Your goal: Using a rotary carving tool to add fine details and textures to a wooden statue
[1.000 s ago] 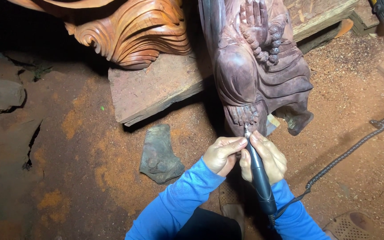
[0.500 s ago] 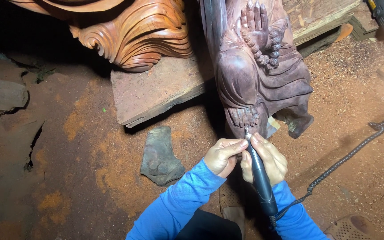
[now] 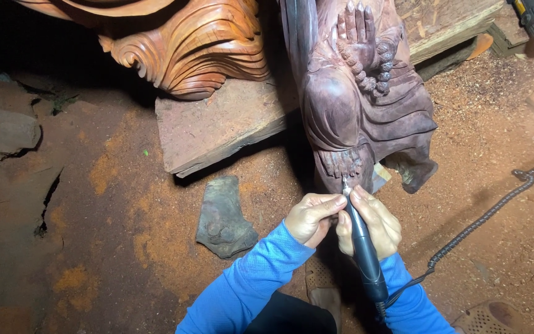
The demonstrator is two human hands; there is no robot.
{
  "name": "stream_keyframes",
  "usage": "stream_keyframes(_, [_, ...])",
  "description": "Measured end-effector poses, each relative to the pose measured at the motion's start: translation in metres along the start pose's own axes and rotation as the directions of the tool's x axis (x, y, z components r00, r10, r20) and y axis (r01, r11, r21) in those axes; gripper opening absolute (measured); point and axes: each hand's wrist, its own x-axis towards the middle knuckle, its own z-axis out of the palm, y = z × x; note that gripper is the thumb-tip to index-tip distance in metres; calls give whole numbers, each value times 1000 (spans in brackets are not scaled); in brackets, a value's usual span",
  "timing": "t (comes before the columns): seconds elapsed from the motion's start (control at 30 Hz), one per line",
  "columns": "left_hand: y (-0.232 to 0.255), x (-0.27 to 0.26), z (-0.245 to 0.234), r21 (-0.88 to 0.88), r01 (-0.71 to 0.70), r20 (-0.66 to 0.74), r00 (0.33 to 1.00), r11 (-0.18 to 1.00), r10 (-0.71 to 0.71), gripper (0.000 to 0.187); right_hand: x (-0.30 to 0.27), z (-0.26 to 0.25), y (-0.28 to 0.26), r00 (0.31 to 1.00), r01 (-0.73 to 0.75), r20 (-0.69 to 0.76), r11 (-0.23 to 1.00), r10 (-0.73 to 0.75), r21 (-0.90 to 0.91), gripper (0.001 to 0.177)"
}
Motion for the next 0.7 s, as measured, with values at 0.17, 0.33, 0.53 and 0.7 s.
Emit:
stream_keyframes(0.17, [-1,0,-1,6,1,6,1000,1000,-1,20,0,0,1,1000,8,-12,1000,-8,6,23])
stream_keyframes(0.33, [1,-1,1,-5,-10,8,1000,1000,10,19,1,1,1,1000,10,-10,1000,-10,5,22])
stream_keyframes(0.53, [-2,1,-3,2,-16,15,1000,1000,16,19,-1,0,3,1000,12,-11,1000,-12,3,23])
stream_keyframes(0.7, [-6,1,-6,-9,-17,16,1000,1000,17,19,-4,-2,3,1000,4,0,1000,-4,-1,22])
